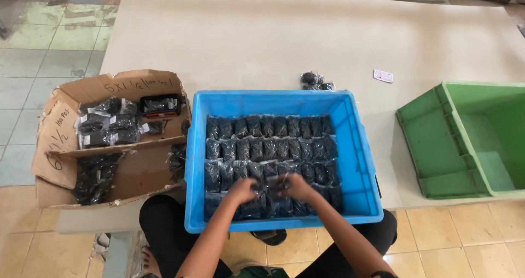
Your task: The person sorts small plastic bags containing black hardware from a cardboard box and arranges them in rows inside a blue plastic bin.
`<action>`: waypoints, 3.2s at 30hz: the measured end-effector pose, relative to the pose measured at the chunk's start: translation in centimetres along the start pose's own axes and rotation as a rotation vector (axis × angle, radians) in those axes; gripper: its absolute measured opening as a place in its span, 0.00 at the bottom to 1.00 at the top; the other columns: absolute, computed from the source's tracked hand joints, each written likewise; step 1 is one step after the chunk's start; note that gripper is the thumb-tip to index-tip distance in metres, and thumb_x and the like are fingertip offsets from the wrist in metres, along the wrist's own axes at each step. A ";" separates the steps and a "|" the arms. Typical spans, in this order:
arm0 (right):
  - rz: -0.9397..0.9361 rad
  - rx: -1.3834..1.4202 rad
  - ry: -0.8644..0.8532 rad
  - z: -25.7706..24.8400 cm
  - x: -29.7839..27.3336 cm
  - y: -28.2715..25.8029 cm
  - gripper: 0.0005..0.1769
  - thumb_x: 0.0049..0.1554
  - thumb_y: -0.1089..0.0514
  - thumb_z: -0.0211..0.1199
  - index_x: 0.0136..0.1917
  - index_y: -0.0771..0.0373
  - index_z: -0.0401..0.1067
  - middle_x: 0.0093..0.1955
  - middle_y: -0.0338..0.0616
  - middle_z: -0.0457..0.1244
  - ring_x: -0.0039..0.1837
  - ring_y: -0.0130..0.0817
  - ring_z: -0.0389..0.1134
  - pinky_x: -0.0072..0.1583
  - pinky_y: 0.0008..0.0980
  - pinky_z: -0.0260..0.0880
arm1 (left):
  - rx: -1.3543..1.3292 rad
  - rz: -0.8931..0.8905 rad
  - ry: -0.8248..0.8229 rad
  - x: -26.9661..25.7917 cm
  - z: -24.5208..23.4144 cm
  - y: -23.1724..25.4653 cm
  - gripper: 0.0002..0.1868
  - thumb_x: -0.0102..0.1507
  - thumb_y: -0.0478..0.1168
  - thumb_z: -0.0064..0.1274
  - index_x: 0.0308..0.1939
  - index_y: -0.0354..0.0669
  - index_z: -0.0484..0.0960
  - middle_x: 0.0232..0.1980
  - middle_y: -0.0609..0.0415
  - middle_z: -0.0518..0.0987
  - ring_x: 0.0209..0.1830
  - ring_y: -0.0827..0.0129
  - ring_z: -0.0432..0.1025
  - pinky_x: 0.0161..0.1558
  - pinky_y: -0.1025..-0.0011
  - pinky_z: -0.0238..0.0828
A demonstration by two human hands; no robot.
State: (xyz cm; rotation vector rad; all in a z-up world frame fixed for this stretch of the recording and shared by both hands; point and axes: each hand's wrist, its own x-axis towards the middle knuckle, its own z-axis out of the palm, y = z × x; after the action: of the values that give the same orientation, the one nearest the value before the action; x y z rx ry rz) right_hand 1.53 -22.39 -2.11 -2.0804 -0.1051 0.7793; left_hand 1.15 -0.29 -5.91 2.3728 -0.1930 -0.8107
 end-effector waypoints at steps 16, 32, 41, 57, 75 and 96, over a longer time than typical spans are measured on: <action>0.253 0.090 -0.097 9.6 9.2 11.9 0.15 0.38 0.68 0.59 0.41 0.58 0.71 0.41 0.46 0.64 0.50 0.41 0.64 0.47 0.35 0.67 | 0.439 0.004 -0.197 -0.3 1.2 0.2 0.16 0.49 0.49 0.52 0.39 0.53 0.77 0.41 0.49 0.76 0.48 0.55 0.69 0.46 0.58 0.67; -0.129 -0.821 -0.047 7.3 6.2 3.7 0.21 0.40 0.54 0.59 0.50 0.52 0.66 0.54 0.48 0.52 0.54 0.56 0.53 0.53 0.49 0.58 | 0.461 0.070 -0.189 -0.1 1.5 0.0 0.18 0.51 0.42 0.56 0.43 0.48 0.72 0.41 0.46 0.73 0.44 0.51 0.67 0.41 0.57 0.66; -0.291 -0.960 -0.140 6.9 5.8 2.8 0.34 0.30 0.43 0.66 0.52 0.50 0.65 0.50 0.40 0.57 0.52 0.44 0.58 0.52 0.45 0.55 | 0.404 0.058 -0.167 0.5 1.8 -0.2 0.10 0.51 0.41 0.46 0.37 0.49 0.74 0.37 0.46 0.73 0.40 0.49 0.68 0.38 0.56 0.67; -0.576 -0.587 0.314 10.0 7.8 -16.9 0.15 0.44 0.55 0.61 0.41 0.66 0.66 0.46 0.52 0.60 0.48 0.51 0.63 0.47 0.42 0.65 | -0.177 0.209 0.310 -16.0 -18.5 0.8 0.37 0.46 0.38 0.56 0.55 0.25 0.61 0.47 0.30 0.68 0.53 0.42 0.62 0.53 0.49 0.59; -0.556 -0.884 -0.109 34.9 32.0 -28.6 0.24 0.45 0.44 0.59 0.51 0.57 0.64 0.49 0.45 0.60 0.52 0.43 0.64 0.51 0.38 0.66 | 0.008 -0.430 0.490 -13.5 -26.6 -31.9 0.32 0.38 0.48 0.60 0.46 0.45 0.74 0.47 0.51 0.72 0.50 0.56 0.66 0.44 0.56 0.66; -0.063 -0.358 -0.229 40.1 36.4 -26.2 0.26 0.51 0.55 0.35 0.63 0.46 0.55 0.65 0.48 0.51 0.67 0.42 0.51 0.65 0.31 0.47 | 0.339 -0.583 -0.052 -8.4 -24.1 -36.1 0.43 0.46 0.55 0.56 0.62 0.49 0.57 0.68 0.54 0.44 0.68 0.60 0.36 0.63 0.55 0.35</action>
State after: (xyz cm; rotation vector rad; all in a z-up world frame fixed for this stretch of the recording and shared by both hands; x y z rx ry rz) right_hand 13.41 34.91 -16.25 -2.2982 -0.4634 1.0171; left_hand 6.72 43.52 -8.26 2.7711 0.3923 -1.1803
